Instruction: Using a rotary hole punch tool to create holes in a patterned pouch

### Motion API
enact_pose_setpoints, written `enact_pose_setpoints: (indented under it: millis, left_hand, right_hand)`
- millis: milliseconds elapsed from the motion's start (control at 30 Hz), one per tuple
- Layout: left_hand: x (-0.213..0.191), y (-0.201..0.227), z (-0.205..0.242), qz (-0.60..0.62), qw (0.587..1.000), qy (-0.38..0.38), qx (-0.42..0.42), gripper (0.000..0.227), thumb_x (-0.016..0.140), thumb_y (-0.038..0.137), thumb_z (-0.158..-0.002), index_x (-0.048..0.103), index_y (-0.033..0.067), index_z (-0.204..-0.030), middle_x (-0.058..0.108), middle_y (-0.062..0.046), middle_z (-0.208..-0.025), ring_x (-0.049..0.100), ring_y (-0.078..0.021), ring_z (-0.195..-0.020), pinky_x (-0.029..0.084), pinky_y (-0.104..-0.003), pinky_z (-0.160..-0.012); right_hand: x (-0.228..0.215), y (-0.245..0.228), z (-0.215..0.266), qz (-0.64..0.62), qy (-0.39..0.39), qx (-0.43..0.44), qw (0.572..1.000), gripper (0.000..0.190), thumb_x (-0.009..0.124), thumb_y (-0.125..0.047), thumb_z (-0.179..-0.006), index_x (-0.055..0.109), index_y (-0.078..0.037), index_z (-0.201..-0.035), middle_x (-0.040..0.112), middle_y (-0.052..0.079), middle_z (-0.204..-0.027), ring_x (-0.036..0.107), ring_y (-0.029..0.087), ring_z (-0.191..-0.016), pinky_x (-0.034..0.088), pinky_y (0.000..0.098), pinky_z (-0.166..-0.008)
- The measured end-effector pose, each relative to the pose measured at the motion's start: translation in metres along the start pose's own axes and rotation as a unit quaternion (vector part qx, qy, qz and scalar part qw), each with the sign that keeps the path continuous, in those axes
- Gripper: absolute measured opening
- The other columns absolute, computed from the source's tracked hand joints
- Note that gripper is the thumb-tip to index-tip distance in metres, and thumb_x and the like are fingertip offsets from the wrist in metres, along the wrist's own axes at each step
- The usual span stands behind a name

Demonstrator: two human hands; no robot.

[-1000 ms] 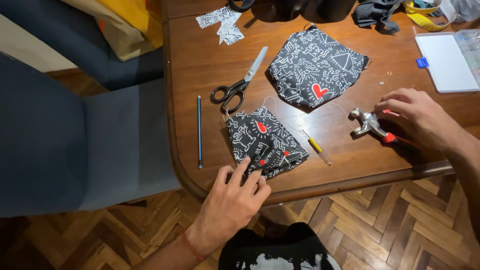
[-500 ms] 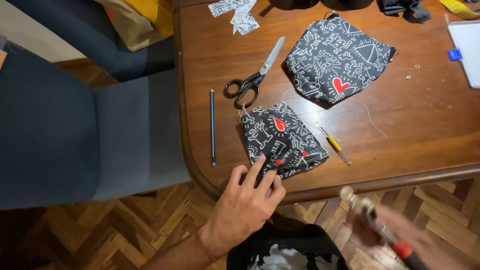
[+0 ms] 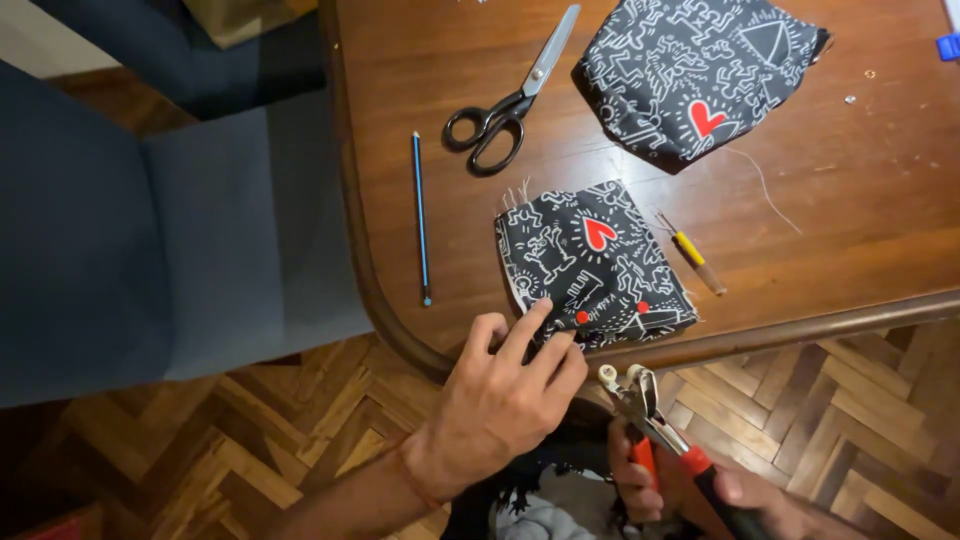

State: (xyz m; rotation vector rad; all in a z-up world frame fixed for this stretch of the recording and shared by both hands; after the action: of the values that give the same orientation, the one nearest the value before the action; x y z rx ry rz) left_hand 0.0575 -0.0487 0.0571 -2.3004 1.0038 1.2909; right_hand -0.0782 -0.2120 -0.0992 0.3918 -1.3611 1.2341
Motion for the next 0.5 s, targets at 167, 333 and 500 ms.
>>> enact_pose_setpoints:
  millis: [167,333,500]
  left_hand:
    - [-0.006,-0.003,0.000,0.014,0.999,0.029,-0.016,0.021,0.060,0.001,-0.120,0.077,0.0054,-0.108,0.070,-0.010,-0.103,0.082,-0.0392,-0.132,0.046,-0.046,-0.079]
    - [-0.001,-0.003,0.004,0.027,0.999,0.019,-0.027,0.023,0.055,0.005,-0.122,0.076,0.0054,-0.113,0.072,-0.011,-0.107,0.081,-0.0406,-0.134,0.046,-0.048,-0.081]
    - [-0.004,-0.004,0.002,0.025,0.999,0.009,-0.023,0.019,0.060,0.002,-0.121,0.077,0.0061,-0.114,0.073,-0.011,-0.108,0.083,-0.0404,-0.133,0.047,-0.047,-0.081]
  right_hand:
    - [-0.001,-0.051,-0.026,0.131,0.039,0.007,0.991,0.085,0.113,-0.055,-0.095,0.060,-0.006,-0.139,0.062,0.006,-0.120,0.057,0.019,-0.109,0.044,0.0360,-0.096]
    - [0.003,-0.058,-0.040,0.350,0.060,-0.064,0.933,0.117,0.093,-0.080,-0.101,0.031,-0.001,-0.162,0.046,0.008,-0.148,0.045,0.018,-0.133,0.038,0.0351,-0.110]
    - [-0.004,-0.055,-0.046,0.444,0.101,-0.096,0.885,0.126,0.084,-0.086,-0.098,0.031,0.001,-0.173,0.061,0.005,-0.134,0.060,0.017,-0.124,0.049,0.0335,-0.108]
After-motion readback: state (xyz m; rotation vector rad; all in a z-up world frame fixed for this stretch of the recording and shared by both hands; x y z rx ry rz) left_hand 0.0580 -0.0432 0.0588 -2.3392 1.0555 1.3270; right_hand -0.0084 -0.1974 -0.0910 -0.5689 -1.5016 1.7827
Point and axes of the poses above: each hand's wrist, its own z-axis away from the middle knuckle, its own x-axis out of the palm, y = z × x, the point moved 10 cm from there along -z, towards the middle knuckle
